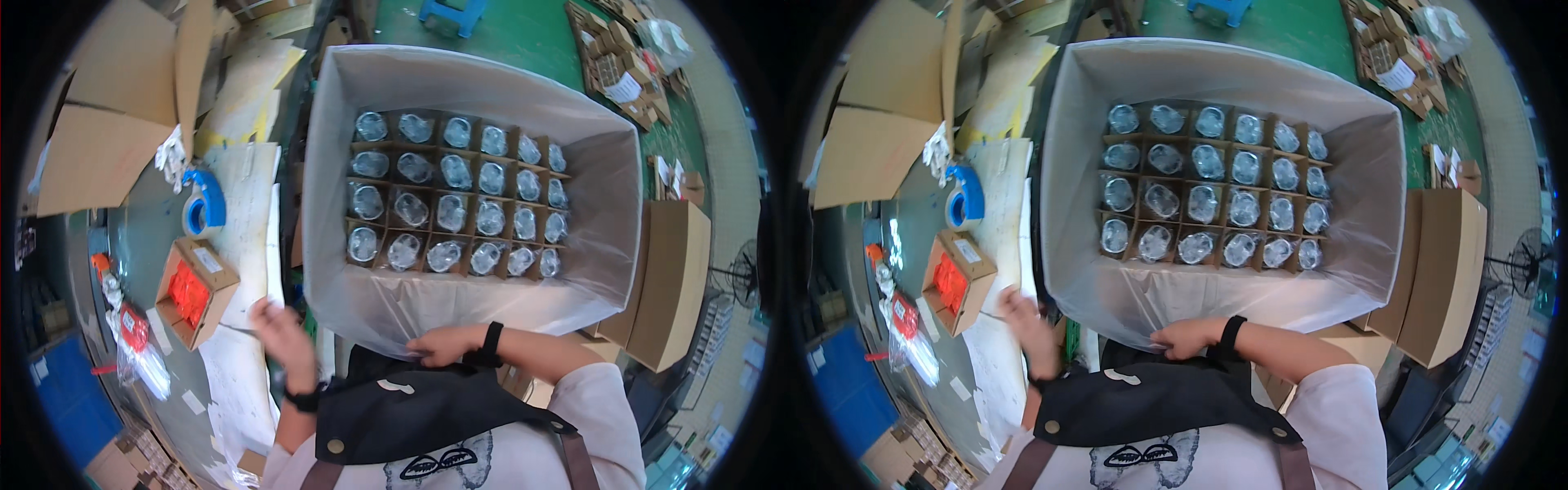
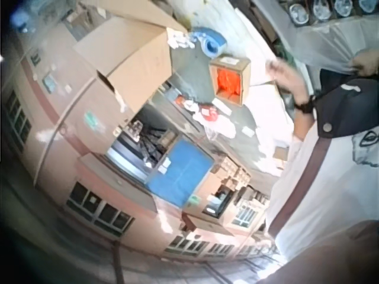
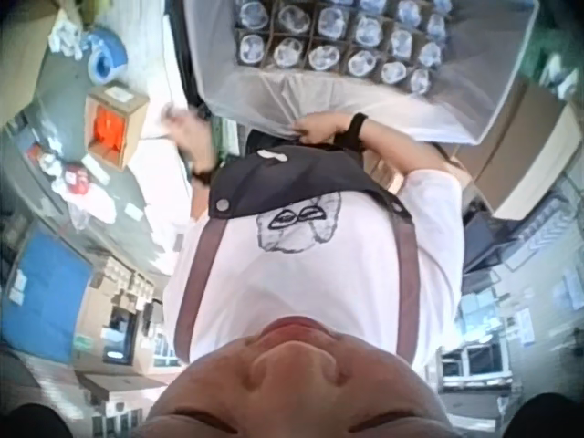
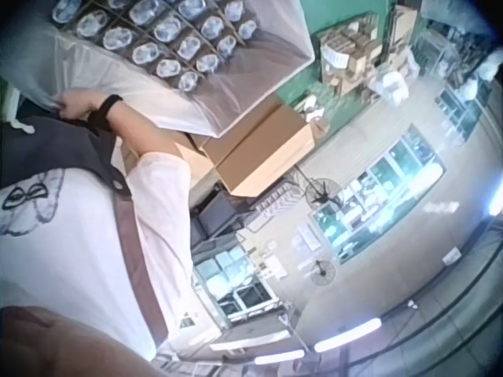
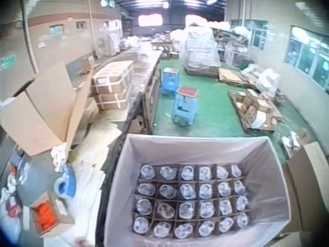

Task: The person places red plastic caps into a cardboard box containing individually wrapped glass jars. They then remove a cardboard divider from the box and rearrange the jars into a single layer at the bottom of the box.

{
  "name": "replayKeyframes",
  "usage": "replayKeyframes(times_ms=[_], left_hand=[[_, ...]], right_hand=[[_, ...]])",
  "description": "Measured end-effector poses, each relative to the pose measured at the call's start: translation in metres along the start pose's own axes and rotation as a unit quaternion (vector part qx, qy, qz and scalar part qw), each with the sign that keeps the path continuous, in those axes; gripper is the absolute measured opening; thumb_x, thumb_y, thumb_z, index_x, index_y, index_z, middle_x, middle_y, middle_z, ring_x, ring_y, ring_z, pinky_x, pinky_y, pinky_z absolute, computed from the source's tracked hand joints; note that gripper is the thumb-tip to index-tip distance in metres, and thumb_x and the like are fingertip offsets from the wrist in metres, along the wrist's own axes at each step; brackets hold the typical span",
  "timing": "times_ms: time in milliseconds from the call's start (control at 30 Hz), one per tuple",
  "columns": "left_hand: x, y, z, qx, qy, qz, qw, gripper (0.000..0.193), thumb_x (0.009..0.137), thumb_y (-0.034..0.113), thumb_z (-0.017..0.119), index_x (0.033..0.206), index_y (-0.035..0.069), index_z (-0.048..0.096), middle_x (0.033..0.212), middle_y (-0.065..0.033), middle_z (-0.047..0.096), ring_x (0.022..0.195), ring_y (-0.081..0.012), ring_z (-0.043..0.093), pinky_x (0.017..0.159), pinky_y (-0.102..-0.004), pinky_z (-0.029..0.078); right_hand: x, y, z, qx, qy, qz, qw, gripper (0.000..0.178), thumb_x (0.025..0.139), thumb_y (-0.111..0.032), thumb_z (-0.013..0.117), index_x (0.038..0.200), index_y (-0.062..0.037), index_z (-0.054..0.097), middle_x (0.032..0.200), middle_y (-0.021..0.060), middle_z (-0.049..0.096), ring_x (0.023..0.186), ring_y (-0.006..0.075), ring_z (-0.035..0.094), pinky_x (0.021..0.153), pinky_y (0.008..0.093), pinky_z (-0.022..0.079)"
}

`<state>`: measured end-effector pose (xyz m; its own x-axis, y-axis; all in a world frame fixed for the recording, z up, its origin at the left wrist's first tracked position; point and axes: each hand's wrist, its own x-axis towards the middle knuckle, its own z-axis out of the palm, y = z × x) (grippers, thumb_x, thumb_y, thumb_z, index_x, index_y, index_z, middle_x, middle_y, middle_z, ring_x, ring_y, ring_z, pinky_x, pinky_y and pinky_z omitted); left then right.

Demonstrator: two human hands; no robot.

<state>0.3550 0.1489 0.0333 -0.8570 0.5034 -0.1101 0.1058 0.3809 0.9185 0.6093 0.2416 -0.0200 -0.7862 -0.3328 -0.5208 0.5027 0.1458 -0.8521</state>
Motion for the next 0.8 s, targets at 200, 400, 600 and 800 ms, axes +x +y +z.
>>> replayKeyframes(times_ms=[200,400,600,800], left_hand=[[-0.011,0.194,0.064,0.041,-0.47,0.252,0.845,0.017,0.093,0.016,0.057,0.091,0.0,0.06,0.082,-0.0106,0.055,0.069,-0.0233,0.056,0.066,-0.0351,0.046],[0.002,0.046,0.267,0.36,-0.708,0.036,0.607,0.022,0.083,0.017,0.062,0.091,-0.002,0.069,0.075,-0.0195,0.066,0.07,-0.0345,0.067,0.064,-0.0407,0.052],[-0.064,-0.058,0.277,0.411,-0.544,0.23,0.694,0.015,0.085,0.009,0.054,0.095,0.0,0.062,0.101,-0.0211,0.063,0.096,-0.0366,0.064,0.081,-0.044,0.054],[-0.073,-0.063,0.265,0.463,-0.46,0.265,0.71,0.011,0.087,0.008,0.052,0.092,0.002,0.06,0.092,-0.0176,0.063,0.085,-0.0325,0.068,0.069,-0.0404,0.057]], right_hand=[[-0.144,-0.032,-0.127,0.001,0.149,-0.028,0.988,0.035,0.093,-0.018,0.06,0.124,-0.0013,0.058,0.106,0.0145,0.068,0.095,0.0201,0.065,0.083,0.0317,0.052],[-0.141,0.051,-0.184,-0.275,0.159,0.351,0.881,0.017,0.075,-0.01,0.062,0.085,0.0,0.071,0.082,0.0157,0.071,0.076,0.0293,0.069,0.066,0.0387,0.055],[-0.103,0.157,-0.07,-0.218,0.26,0.282,0.897,0.019,0.081,-0.012,0.055,0.085,-0.0012,0.069,0.089,0.0217,0.069,0.083,0.0384,0.067,0.073,0.0475,0.053],[-0.093,0.133,-0.052,-0.159,0.473,0.341,0.797,0.015,0.083,-0.014,0.058,0.081,-0.0045,0.069,0.081,0.0172,0.07,0.076,0.0337,0.07,0.064,0.0435,0.056]])
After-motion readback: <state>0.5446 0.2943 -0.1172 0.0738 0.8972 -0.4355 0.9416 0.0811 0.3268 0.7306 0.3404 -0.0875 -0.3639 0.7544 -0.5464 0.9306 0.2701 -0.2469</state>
